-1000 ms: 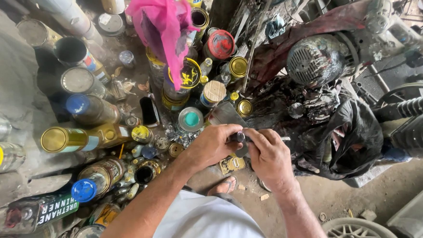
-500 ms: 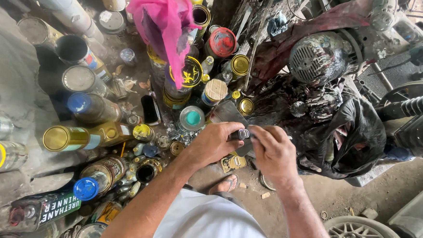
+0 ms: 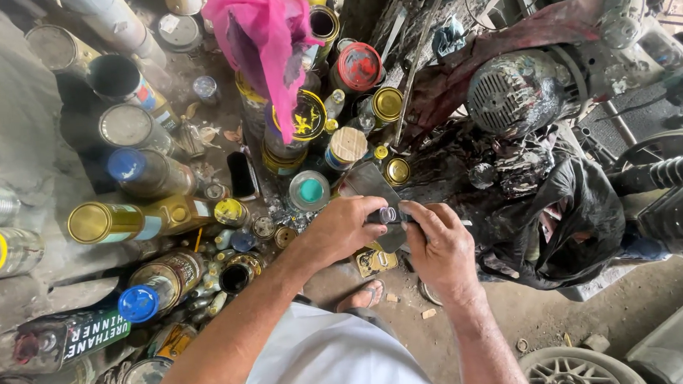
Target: Handling and organizing various automotive parts and containers in a workshop.
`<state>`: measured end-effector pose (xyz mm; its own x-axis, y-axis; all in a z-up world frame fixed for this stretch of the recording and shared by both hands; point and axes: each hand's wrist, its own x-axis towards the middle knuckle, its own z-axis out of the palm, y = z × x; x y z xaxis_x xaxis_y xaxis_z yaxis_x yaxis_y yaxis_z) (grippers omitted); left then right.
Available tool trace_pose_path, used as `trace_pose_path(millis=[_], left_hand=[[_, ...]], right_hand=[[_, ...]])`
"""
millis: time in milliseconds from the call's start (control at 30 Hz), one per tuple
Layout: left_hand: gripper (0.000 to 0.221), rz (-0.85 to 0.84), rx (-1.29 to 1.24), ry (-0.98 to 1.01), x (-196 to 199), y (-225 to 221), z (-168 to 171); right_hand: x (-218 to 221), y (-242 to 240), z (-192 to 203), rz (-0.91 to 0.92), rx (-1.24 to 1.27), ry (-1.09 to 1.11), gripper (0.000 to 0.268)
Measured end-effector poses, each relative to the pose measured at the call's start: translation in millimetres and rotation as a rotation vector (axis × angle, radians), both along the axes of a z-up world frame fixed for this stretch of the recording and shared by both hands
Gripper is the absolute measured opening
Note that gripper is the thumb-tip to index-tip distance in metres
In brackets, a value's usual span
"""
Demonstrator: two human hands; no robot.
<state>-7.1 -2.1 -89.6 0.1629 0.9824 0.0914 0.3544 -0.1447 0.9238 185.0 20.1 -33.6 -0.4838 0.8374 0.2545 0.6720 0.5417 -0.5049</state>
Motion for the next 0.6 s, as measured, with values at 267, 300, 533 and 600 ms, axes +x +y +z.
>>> trace_pose_path(millis=[267, 300, 533, 600], left_hand=[[0.037, 0.001, -0.055, 0.000, -0.7, -0.8, 0.5], [0.037, -0.001, -0.056, -0.003, 0.1, -0.1, 1.0], [0.035, 0.012, -0.029, -0.046, 0.3, 3.1, 2.4], [0.036, 0.012, -0.033, -0.053, -1.1, 4.2, 2.6]], right_hand=[[5.5, 3.4, -18.0, 0.052, 0.007, 0.054, 0.034], [10.3, 4.0, -25.8, 0.050, 0.005, 0.052, 0.034], [36.9, 7.0, -75.8, -0.094, -0.659, 0.728, 0.037], [34.9, 7.0, -72.5, -0.043, -0.660, 0.787, 0.037]])
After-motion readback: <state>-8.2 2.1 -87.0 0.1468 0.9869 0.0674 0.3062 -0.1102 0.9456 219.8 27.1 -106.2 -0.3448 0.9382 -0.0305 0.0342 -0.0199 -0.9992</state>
